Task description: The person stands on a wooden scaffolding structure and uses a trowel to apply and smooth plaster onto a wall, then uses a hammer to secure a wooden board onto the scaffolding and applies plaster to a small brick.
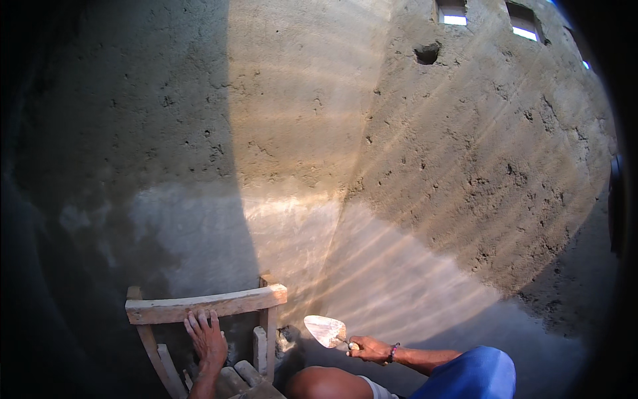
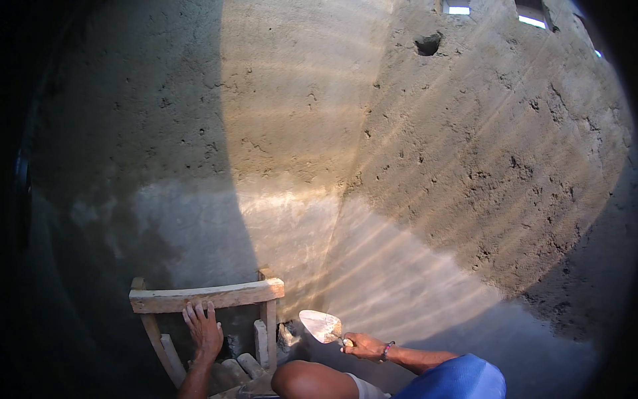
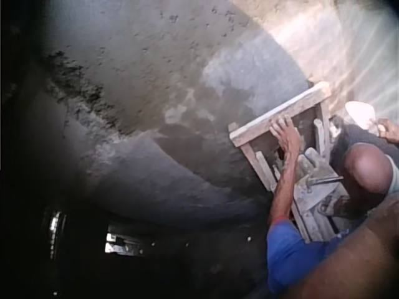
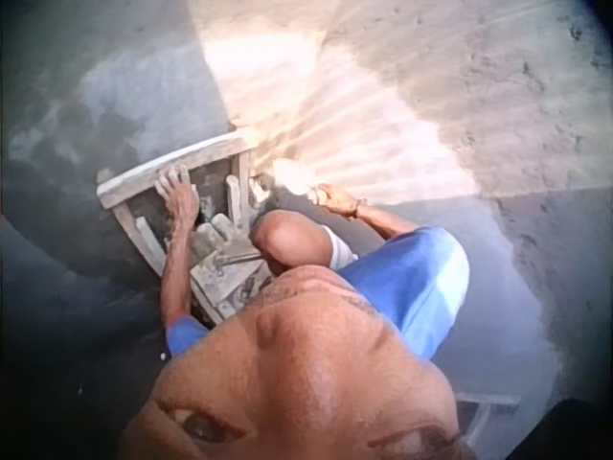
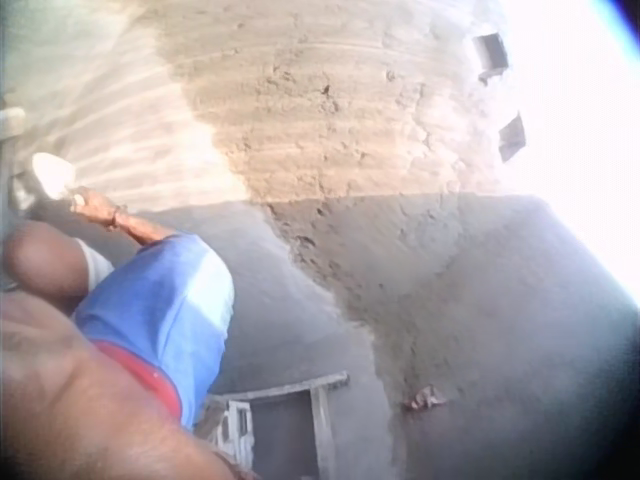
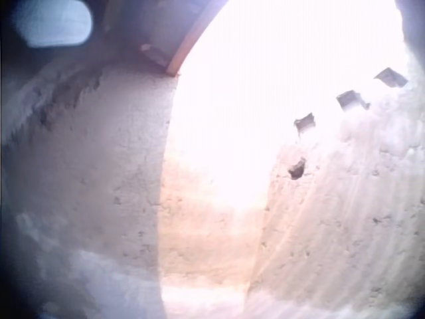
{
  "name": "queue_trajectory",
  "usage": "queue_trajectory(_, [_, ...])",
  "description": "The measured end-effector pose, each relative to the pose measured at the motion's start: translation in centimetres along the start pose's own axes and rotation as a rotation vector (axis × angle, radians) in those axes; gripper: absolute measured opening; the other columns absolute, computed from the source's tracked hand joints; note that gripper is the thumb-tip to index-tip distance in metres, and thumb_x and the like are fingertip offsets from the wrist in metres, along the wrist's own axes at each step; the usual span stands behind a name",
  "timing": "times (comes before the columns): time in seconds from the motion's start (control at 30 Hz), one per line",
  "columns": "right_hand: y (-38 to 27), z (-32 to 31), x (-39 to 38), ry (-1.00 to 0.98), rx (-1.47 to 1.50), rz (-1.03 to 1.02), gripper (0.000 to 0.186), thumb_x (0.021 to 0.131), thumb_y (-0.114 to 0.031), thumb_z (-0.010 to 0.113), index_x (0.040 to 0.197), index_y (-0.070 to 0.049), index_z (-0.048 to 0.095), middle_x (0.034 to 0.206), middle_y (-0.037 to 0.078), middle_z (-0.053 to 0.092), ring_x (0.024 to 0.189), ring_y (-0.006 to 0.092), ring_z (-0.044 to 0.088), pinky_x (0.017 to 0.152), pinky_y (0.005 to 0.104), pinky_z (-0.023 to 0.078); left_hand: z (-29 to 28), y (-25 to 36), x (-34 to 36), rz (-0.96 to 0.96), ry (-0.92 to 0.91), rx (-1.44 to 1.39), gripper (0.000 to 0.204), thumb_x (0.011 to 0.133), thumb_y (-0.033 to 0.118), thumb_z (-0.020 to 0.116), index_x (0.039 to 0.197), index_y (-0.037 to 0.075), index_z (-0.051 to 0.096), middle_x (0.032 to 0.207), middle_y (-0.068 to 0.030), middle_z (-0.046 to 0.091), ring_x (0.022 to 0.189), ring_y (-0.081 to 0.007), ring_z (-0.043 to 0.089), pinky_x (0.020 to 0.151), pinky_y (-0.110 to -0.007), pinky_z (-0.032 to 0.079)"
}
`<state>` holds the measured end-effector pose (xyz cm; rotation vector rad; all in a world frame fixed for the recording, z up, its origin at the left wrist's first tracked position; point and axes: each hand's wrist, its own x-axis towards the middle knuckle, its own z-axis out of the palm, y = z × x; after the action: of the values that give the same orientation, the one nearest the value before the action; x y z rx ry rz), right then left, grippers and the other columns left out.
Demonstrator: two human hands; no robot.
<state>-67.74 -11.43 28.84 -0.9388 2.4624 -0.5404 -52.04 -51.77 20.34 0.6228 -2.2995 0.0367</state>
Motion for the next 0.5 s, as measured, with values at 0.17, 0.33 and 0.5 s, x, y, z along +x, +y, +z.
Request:
queue_trajectory(0.17, [0.4, -4.9, -3.2, 0.240, -0.100, 0.057, 0.032, 0.092, -0.034, 0.059, 0.091, -0.002, 0.054, 0.064, 0.005, 0.055, 0.055, 0.0155, 0.054, 0.053, 0.0344, 0.043, 0.0, 0.4, 1.3, -0.024, 0.106, -0.057, 0.080, 0.075, 0.025, 0.077, 0.143, 0.007, 0.039, 0.149, -0.0264, 0.028, 0.142, -0.0485, 0.015, 0.116, -0.061, 0.011])
queue_trajectory(0.33, [1.5, -7.8, -4.8, 0.315, 0.005, 0.176, 0.036, 0.090, -0.036, 0.059, 0.090, 0.000, 0.055, 0.066, 0.015, 0.059, 0.063, 0.0284, 0.060, 0.059, 0.0413, 0.046, 0.2, -0.4, 2.0, -0.025, -0.022, -0.015, 0.082, 0.076, 0.023, 0.075, 0.146, 0.008, 0.036, 0.153, -0.0241, 0.025, 0.144, -0.0463, 0.014, 0.116, -0.062, 0.008])
queue_trajectory(0.5, [4.1, -8.9, -5.1, 0.486, -0.266, 0.072, 0.040, 0.087, -0.038, 0.061, 0.091, 0.002, 0.057, 0.075, 0.023, 0.062, 0.072, 0.0415, 0.061, 0.064, 0.0469, 0.047, 1.2, -1.2, 1.9, -0.003, -0.007, 0.080, 0.076, 0.080, 0.021, 0.069, 0.147, 0.009, 0.035, 0.152, -0.0194, 0.029, 0.144, -0.0437, 0.018, 0.116, -0.063, 0.008])
